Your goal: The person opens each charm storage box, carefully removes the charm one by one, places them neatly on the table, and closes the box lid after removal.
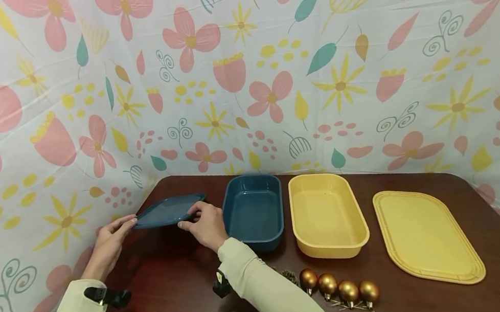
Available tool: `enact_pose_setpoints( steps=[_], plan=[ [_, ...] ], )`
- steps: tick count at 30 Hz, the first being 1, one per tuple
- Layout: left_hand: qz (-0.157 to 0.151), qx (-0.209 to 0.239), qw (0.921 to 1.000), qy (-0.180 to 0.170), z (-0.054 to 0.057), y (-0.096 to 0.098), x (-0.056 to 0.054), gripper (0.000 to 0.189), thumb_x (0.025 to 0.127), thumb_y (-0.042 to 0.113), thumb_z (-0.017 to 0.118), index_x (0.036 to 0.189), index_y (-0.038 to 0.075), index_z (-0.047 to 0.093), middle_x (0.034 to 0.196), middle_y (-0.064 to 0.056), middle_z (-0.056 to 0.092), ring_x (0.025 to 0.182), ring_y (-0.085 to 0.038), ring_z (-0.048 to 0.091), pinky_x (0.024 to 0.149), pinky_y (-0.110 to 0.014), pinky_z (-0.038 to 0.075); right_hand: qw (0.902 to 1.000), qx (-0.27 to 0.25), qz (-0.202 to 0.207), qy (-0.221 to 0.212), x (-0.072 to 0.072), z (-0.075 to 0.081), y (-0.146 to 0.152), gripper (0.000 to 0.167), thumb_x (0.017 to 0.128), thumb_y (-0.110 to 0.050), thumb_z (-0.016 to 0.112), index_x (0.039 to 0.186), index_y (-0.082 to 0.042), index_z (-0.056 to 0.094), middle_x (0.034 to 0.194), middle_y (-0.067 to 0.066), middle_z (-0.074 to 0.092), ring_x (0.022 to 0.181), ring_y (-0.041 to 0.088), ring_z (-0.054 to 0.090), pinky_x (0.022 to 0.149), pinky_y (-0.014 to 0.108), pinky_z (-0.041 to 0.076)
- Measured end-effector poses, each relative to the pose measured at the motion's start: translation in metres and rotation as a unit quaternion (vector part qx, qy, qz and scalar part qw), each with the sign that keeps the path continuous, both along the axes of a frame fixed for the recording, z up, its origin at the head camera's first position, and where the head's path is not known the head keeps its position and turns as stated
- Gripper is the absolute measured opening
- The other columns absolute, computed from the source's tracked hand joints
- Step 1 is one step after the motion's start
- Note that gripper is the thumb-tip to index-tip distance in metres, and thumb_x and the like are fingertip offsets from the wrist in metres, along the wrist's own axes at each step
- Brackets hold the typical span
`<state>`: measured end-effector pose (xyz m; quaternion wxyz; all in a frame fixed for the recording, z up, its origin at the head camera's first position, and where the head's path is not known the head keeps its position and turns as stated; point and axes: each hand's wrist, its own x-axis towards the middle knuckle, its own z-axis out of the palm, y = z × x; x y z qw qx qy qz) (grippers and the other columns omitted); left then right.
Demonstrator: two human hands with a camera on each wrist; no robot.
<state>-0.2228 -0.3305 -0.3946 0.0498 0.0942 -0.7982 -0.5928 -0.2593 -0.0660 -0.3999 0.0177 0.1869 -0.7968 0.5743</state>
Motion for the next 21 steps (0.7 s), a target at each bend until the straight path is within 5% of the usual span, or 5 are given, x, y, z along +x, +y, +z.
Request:
enact_pose_setpoints(
  steps=[4,11,16,21],
  plan=[
    [0.010,0.009,0.9998,0.017,0.006,0.003,0.004,0.068,0.100,0.047,0.058,0.151,0.005,0.044,0.161,-0.013,0.036,0.147,-0.019,0.033,0.123,-0.038,0.028,0.9999,-0.010,0.009,0.006,0.001,0.007,0.005,0.026,0.086,-0.022,0.081,0.107,-0.012,0.071,0.117,0.011,0.072,0.110,0.025,0.072,0.090,0.037,0.060],
    [-0.002,0.047,0.9949,0.089,0.023,0.017,0.008,0.061,0.101,0.035,0.060,0.149,0.000,0.045,0.139,0.004,0.053,0.113,0.010,0.053,0.099,-0.011,0.045,0.9991,-0.034,0.005,0.024,0.000,0.022,0.019,0.026,0.086,-0.022,0.081,0.108,-0.015,0.070,0.122,0.008,0.071,0.112,0.024,0.072,0.092,0.037,0.060],
    [-0.018,0.081,0.9858,0.146,0.035,0.025,0.011,0.056,0.102,0.028,0.061,0.146,-0.003,0.047,0.128,0.015,0.058,0.110,0.009,0.058,0.094,-0.008,0.048,0.9979,-0.046,0.000,0.045,0.003,0.035,0.029,0.026,0.086,-0.025,0.081,0.108,-0.016,0.071,0.126,0.006,0.069,0.114,0.022,0.071,0.094,0.038,0.059],
    [-0.033,0.065,0.9815,0.177,0.042,0.031,0.015,0.053,0.103,0.029,0.059,0.146,0.001,0.049,0.132,0.017,0.057,0.110,0.006,0.059,0.090,-0.010,0.050,0.9964,-0.058,-0.004,0.062,0.009,0.047,0.039,0.025,0.085,-0.026,0.081,0.107,-0.018,0.071,0.132,0.006,0.067,0.116,0.021,0.071,0.095,0.037,0.059]
  ],
)
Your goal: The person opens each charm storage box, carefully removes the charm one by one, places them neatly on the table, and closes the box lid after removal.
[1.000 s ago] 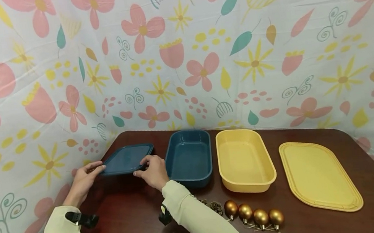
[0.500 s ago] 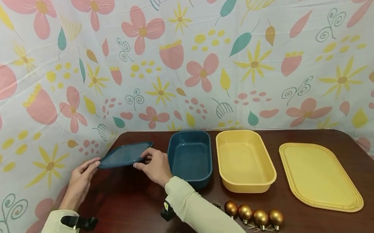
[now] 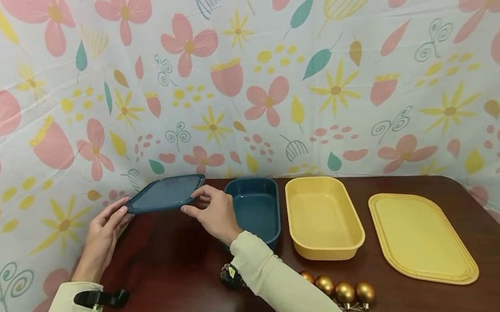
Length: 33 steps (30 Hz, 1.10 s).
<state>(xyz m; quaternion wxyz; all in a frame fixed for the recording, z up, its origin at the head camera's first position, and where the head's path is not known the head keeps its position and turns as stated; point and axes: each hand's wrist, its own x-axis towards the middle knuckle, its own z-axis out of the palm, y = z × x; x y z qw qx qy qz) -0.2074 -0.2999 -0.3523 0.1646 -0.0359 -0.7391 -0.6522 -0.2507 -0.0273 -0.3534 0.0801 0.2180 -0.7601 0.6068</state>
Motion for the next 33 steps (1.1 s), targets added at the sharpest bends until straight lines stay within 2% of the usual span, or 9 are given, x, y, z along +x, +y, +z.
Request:
enact_pose_setpoints(
  steps=[5,9,14,17,21,26,28,30,33],
  plan=[
    [-0.010,-0.001,0.9994,0.035,0.006,0.008,0.004,0.048,0.103,0.028,0.058,0.144,0.005,0.053,0.136,0.015,0.057,0.110,0.002,0.059,0.087,-0.014,0.051,0.9995,-0.003,0.000,0.032,0.005,0.010,0.011,0.026,0.086,-0.026,0.081,0.108,-0.017,0.071,0.135,0.009,0.066,0.115,0.020,0.071,0.095,0.038,0.059],
    [-0.028,0.012,0.9976,0.062,0.009,0.017,0.005,0.046,0.104,0.023,0.056,0.144,0.001,0.053,0.136,0.014,0.057,0.113,0.001,0.058,0.087,-0.014,0.052,0.9984,0.005,-0.005,0.056,0.009,0.018,0.024,0.026,0.087,-0.027,0.080,0.108,-0.016,0.070,0.120,0.005,0.072,0.112,0.018,0.072,0.094,0.034,0.059],
    [-0.044,0.009,0.9935,0.105,0.013,0.030,0.005,0.043,0.102,0.015,0.058,0.144,0.003,0.054,0.135,0.015,0.059,0.116,-0.003,0.061,0.089,-0.014,0.052,0.9969,0.011,-0.026,0.073,0.013,0.034,0.042,0.027,0.089,-0.030,0.078,0.109,-0.014,0.071,0.114,0.007,0.075,0.108,0.021,0.074,0.090,0.033,0.060],
    [-0.030,-0.021,0.9916,0.124,0.015,0.039,0.003,0.047,0.100,0.008,0.061,0.146,0.005,0.053,0.134,0.016,0.060,0.115,-0.003,0.063,0.090,-0.012,0.052,0.9948,0.024,-0.050,0.086,0.014,0.043,0.049,0.029,0.091,-0.034,0.075,0.110,-0.012,0.071,0.113,0.012,0.075,0.103,0.023,0.076,0.089,0.035,0.061],
    [0.015,-0.083,0.9887,0.124,0.018,0.051,-0.002,0.056,0.097,0.002,0.063,0.150,0.015,0.048,0.131,0.013,0.056,0.107,-0.001,0.060,0.082,-0.009,0.050,0.9893,0.045,-0.086,0.109,0.012,0.052,0.055,0.032,0.093,-0.038,0.072,0.109,-0.011,0.071,0.104,0.013,0.078,0.092,0.021,0.077,0.083,0.037,0.062],
    [0.018,-0.163,0.9786,0.123,0.022,0.065,-0.004,0.068,0.099,0.003,0.059,0.156,0.032,0.034,0.146,-0.009,0.052,0.132,-0.024,0.052,0.108,-0.043,0.045,0.9874,0.023,-0.097,0.122,0.007,0.057,0.063,0.031,0.094,-0.038,0.071,0.102,-0.008,0.072,0.087,0.010,0.079,0.078,0.018,0.078,0.064,0.032,0.060],
    [0.013,-0.182,0.9742,0.132,0.022,0.068,-0.005,0.070,0.100,0.003,0.058,0.157,0.032,0.032,0.149,-0.017,0.051,0.136,-0.034,0.051,0.112,-0.058,0.040,0.9869,0.016,-0.099,0.126,0.005,0.059,0.068,0.029,0.095,-0.037,0.070,0.099,-0.009,0.073,0.083,0.011,0.078,0.074,0.018,0.078,0.056,0.029,0.055],
    [0.015,-0.196,0.9700,0.143,0.022,0.071,-0.007,0.069,0.100,0.003,0.058,0.157,0.031,0.032,0.148,-0.019,0.053,0.133,-0.040,0.054,0.108,-0.063,0.043,0.9875,0.007,-0.096,0.125,0.002,0.062,0.073,0.028,0.095,-0.036,0.070,0.097,-0.009,0.074,0.080,0.012,0.078,0.072,0.020,0.077,0.050,0.027,0.050],
    [0.038,-0.217,0.9610,0.167,0.022,0.075,-0.012,0.069,0.099,0.001,0.059,0.156,0.032,0.036,0.141,-0.021,0.059,0.123,-0.040,0.063,0.100,-0.059,0.051,0.9892,-0.007,-0.088,0.117,0.000,0.069,0.079,0.026,0.096,-0.031,0.070,0.099,-0.006,0.075,0.079,0.017,0.076,0.071,0.025,0.077,0.049,0.025,0.048]
  ],
)
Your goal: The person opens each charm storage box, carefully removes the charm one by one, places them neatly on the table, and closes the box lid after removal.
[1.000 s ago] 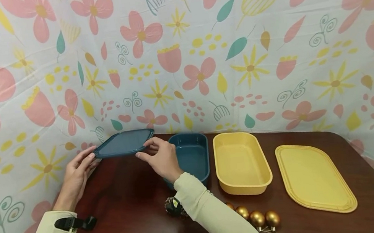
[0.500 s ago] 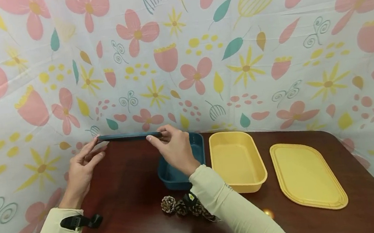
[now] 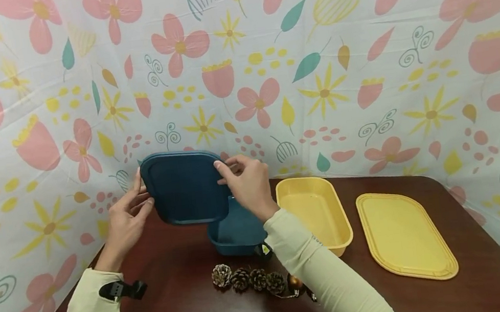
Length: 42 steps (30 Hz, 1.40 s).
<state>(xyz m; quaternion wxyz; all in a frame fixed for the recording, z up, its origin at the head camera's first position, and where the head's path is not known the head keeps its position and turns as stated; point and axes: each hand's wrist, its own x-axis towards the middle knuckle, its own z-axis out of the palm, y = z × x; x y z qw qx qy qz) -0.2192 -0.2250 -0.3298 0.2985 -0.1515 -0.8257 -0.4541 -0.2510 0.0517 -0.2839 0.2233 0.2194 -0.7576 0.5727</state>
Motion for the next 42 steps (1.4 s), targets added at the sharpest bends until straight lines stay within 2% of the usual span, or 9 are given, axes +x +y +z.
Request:
enact_pose_setpoints(
  steps=[7,10,14,18,22,27,31,37,42],
  plan=[
    [0.035,-0.044,0.9974,0.045,0.007,0.009,-0.009,0.064,0.097,0.007,0.066,0.152,0.031,0.044,0.113,-0.019,0.073,0.096,-0.030,0.075,0.079,-0.018,0.056,0.9992,-0.033,0.012,-0.021,-0.016,0.000,0.012,0.024,0.095,-0.020,0.070,0.108,0.000,0.075,0.085,0.024,0.075,0.065,0.020,0.076,0.065,0.030,0.062],
    [0.036,-0.049,0.9974,0.038,0.005,0.014,-0.016,0.060,0.096,0.010,0.068,0.150,0.026,0.048,0.110,-0.019,0.074,0.092,-0.029,0.076,0.074,-0.020,0.057,0.9990,-0.019,0.005,-0.039,-0.021,-0.005,0.020,0.027,0.096,-0.016,0.069,0.117,0.001,0.072,0.092,0.025,0.076,0.063,0.016,0.074,0.061,0.025,0.061],
    [0.030,-0.043,0.9985,-0.015,0.000,0.023,-0.029,0.055,0.096,0.012,0.069,0.148,0.022,0.052,0.115,-0.019,0.075,0.096,-0.029,0.076,0.077,-0.040,0.062,0.9969,0.034,-0.021,-0.068,-0.027,-0.018,0.031,0.037,0.095,-0.016,0.069,0.130,-0.004,0.067,0.106,0.021,0.076,0.066,0.019,0.073,0.060,0.025,0.059],
    [0.022,-0.039,0.9943,-0.097,-0.005,0.032,-0.043,0.052,0.097,0.017,0.068,0.147,0.022,0.054,0.118,-0.017,0.074,0.098,-0.029,0.076,0.069,-0.032,0.061,0.9892,0.108,-0.030,-0.095,-0.031,-0.035,0.042,0.057,0.092,-0.026,0.074,0.144,-0.009,0.056,0.127,0.017,0.070,0.084,0.027,0.072,0.070,0.033,0.061],
    [0.013,-0.039,0.9855,-0.165,-0.010,0.043,-0.056,0.051,0.098,0.020,0.067,0.147,0.021,0.053,0.119,-0.016,0.074,0.099,-0.028,0.076,0.061,-0.025,0.057,0.9732,0.163,0.013,-0.162,-0.034,-0.055,0.053,0.087,0.088,-0.036,0.078,0.158,-0.013,0.032,0.153,0.015,0.050,0.120,0.033,0.062,0.093,0.047,0.057],
    [-0.008,-0.050,0.9722,-0.229,-0.015,0.056,-0.075,0.052,0.099,0.020,0.065,0.149,0.020,0.051,0.124,-0.016,0.072,0.095,-0.025,0.075,0.067,-0.035,0.061,0.9502,0.206,0.075,-0.222,-0.035,-0.070,0.065,0.120,0.079,-0.040,0.085,0.163,-0.013,0.004,0.170,0.013,0.011,0.155,0.036,0.024,0.118,0.057,0.035],
    [-0.019,-0.079,0.9608,-0.265,-0.020,0.065,-0.089,0.051,0.101,0.020,0.062,0.150,0.017,0.049,0.128,-0.018,0.070,0.083,-0.023,0.076,0.069,-0.036,0.063,0.9406,0.235,0.108,-0.221,-0.038,-0.074,0.068,0.131,0.074,-0.038,0.090,0.163,-0.014,-0.004,0.171,0.010,-0.004,0.159,0.034,0.002,0.124,0.061,0.020],
    [-0.002,-0.172,0.9453,-0.277,-0.026,0.077,-0.104,0.049,0.101,0.023,0.061,0.147,0.011,0.051,0.121,-0.017,0.073,0.080,-0.023,0.075,0.059,-0.027,0.057,0.9219,0.278,0.144,-0.228,-0.049,-0.081,0.072,0.135,0.073,-0.036,0.091,0.163,-0.016,-0.007,0.171,0.012,-0.007,0.158,0.038,-0.007,0.123,0.065,0.015],
    [0.026,-0.274,0.9144,-0.297,-0.026,0.090,-0.113,0.051,0.099,0.024,0.061,0.146,0.006,0.052,0.086,-0.017,0.075,0.045,-0.016,0.053,0.044,-0.021,0.036,0.9119,0.291,0.137,-0.255,-0.057,-0.084,0.070,0.131,0.075,-0.043,0.088,0.163,-0.017,-0.006,0.171,0.011,-0.003,0.158,0.039,-0.008,0.124,0.064,0.015]
  ],
)
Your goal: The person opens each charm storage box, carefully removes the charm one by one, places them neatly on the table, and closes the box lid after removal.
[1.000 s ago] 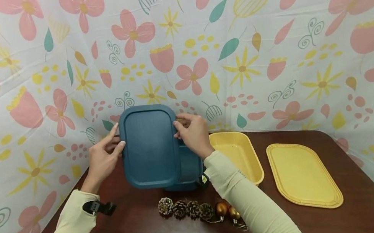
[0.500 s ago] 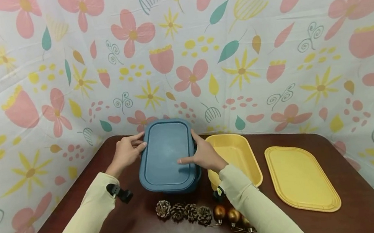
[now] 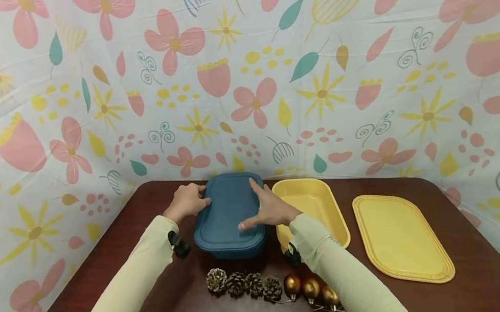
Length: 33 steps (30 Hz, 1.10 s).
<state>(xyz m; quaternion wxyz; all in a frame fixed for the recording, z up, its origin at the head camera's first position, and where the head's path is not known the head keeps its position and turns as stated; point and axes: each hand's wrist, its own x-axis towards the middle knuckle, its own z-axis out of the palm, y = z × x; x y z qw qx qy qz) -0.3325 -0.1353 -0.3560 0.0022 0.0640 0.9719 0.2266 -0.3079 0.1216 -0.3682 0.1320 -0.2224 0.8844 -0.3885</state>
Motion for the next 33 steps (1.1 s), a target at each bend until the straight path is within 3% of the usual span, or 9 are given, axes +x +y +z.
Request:
enact_pose_setpoints(
  steps=[3,7,13,17,23,25,28,30,33],
  plan=[
    [-0.004,-0.031,0.9995,-0.006,0.001,0.006,-0.003,0.051,0.098,0.020,0.061,0.145,0.003,0.053,0.078,-0.017,0.071,0.038,-0.012,0.035,0.041,-0.022,0.029,0.9998,0.015,-0.012,-0.004,-0.004,-0.002,-0.002,0.129,0.076,-0.048,0.086,0.163,-0.016,-0.004,0.171,0.012,0.000,0.157,0.041,-0.010,0.124,0.064,0.013],
    [-0.014,-0.040,0.9991,-0.006,0.000,0.009,-0.004,0.043,0.097,0.015,0.059,0.138,0.000,0.060,0.081,-0.020,0.072,0.039,-0.010,0.039,0.041,-0.022,0.031,0.9990,0.035,-0.023,-0.012,-0.009,-0.005,-0.004,0.127,0.078,-0.049,0.084,0.163,-0.014,-0.003,0.171,0.016,0.000,0.156,0.045,-0.008,0.124,0.064,0.014],
    [-0.002,-0.035,0.9993,-0.014,-0.005,0.009,-0.007,0.043,0.097,0.012,0.059,0.138,0.001,0.060,0.134,-0.019,0.066,0.038,-0.011,0.027,0.040,-0.022,0.027,0.9957,0.085,-0.029,-0.025,-0.009,-0.010,-0.010,0.124,0.081,-0.055,0.079,0.163,-0.014,-0.004,0.167,0.028,-0.006,0.156,0.048,-0.001,0.122,0.062,0.023],
    [-0.003,-0.029,0.9993,-0.024,-0.008,0.010,-0.009,0.045,0.097,0.011,0.059,0.141,0.002,0.058,0.141,-0.018,0.061,0.037,-0.011,0.032,0.040,-0.022,0.029,0.9926,0.108,-0.045,-0.034,-0.008,-0.012,-0.014,0.120,0.083,-0.056,0.076,0.163,-0.013,-0.001,0.165,0.032,-0.008,0.155,0.048,0.003,0.121,0.061,0.026],
    [0.008,-0.010,0.9993,-0.035,-0.014,0.010,-0.014,0.046,0.097,0.012,0.060,0.142,0.004,0.057,0.126,-0.020,0.070,0.047,-0.025,0.061,0.038,-0.021,0.035,0.9901,0.119,-0.059,-0.045,-0.007,-0.012,-0.019,0.114,0.087,-0.056,0.072,0.163,-0.009,0.002,0.165,0.031,-0.010,0.155,0.047,0.003,0.122,0.059,0.027],
    [0.009,-0.008,0.9993,-0.036,-0.015,0.010,-0.014,0.046,0.097,0.012,0.060,0.142,0.005,0.057,0.110,-0.019,0.074,0.054,-0.028,0.067,0.039,-0.021,0.038,0.9899,0.120,-0.061,-0.046,-0.007,-0.012,-0.020,0.111,0.089,-0.055,0.070,0.163,-0.007,0.003,0.165,0.031,-0.011,0.155,0.047,0.004,0.122,0.058,0.027],
    [0.008,-0.008,0.9993,-0.037,-0.014,0.011,-0.015,0.047,0.097,0.014,0.061,0.143,0.006,0.057,0.084,-0.014,0.073,0.054,-0.025,0.068,0.041,-0.022,0.042,0.9894,0.125,-0.063,-0.040,-0.008,-0.011,-0.020,0.105,0.092,-0.052,0.068,0.162,-0.003,0.006,0.165,0.030,-0.014,0.155,0.047,0.002,0.122,0.058,0.027],
    [0.005,-0.010,0.9992,-0.038,-0.013,0.011,-0.014,0.047,0.097,0.015,0.061,0.143,0.006,0.056,0.063,-0.010,0.062,0.054,-0.024,0.067,0.043,-0.023,0.044,0.9889,0.132,-0.062,-0.029,-0.008,-0.011,-0.020,0.101,0.094,-0.051,0.066,0.161,-0.001,0.009,0.165,0.031,-0.014,0.156,0.047,0.001,0.121,0.058,0.028],
    [0.004,-0.010,0.9992,-0.039,-0.011,0.012,-0.014,0.048,0.098,0.015,0.061,0.145,0.006,0.055,0.065,-0.011,0.063,0.056,-0.025,0.069,0.044,-0.023,0.046,0.9874,0.146,-0.061,-0.011,-0.008,-0.008,-0.022,0.095,0.096,-0.048,0.064,0.161,0.000,0.014,0.165,0.031,-0.014,0.156,0.047,-0.002,0.121,0.058,0.028]
  ],
)
